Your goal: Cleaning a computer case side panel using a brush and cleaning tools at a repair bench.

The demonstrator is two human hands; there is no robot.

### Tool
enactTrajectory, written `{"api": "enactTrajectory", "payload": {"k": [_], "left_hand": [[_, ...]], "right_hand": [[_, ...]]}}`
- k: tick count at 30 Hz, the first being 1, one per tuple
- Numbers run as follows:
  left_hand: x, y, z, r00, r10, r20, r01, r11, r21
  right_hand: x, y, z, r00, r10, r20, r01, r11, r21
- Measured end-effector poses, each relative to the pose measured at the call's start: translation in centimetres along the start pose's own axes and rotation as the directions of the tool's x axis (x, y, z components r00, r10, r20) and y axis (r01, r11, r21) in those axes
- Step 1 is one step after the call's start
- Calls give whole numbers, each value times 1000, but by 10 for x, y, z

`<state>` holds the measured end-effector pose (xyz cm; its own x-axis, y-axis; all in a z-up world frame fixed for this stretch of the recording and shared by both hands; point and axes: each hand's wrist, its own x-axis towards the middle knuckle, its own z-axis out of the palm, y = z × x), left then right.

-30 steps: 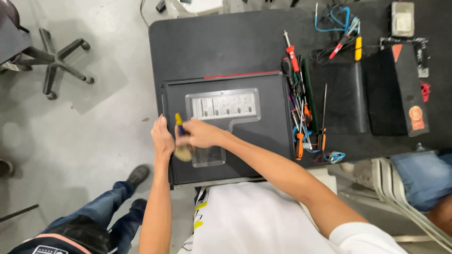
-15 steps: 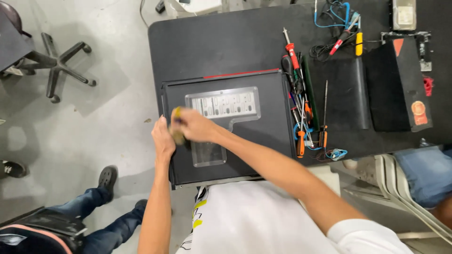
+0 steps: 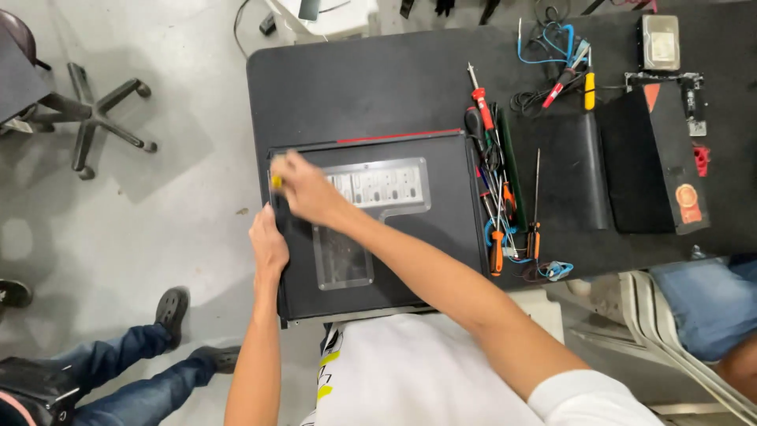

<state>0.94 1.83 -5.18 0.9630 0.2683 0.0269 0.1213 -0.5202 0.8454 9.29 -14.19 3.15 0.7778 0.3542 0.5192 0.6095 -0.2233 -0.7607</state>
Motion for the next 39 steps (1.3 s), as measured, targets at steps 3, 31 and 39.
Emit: {"api": "enactTrajectory", "payload": {"k": [3, 31, 39], "left_hand": [[-1, -5, -7, 999, -41, 33, 40, 999, 20], [-12, 61, -17, 971, -176, 164, 142, 969, 200], [-9, 51, -11, 992, -52, 118, 18, 962, 271]], "right_hand": [[-47, -21, -3, 966, 28, 259, -42, 998, 49], [-106, 10, -297, 940, 342, -1, -331, 907, -260], [-99, 28, -330, 978, 195, -74, -208, 905, -371]]}}
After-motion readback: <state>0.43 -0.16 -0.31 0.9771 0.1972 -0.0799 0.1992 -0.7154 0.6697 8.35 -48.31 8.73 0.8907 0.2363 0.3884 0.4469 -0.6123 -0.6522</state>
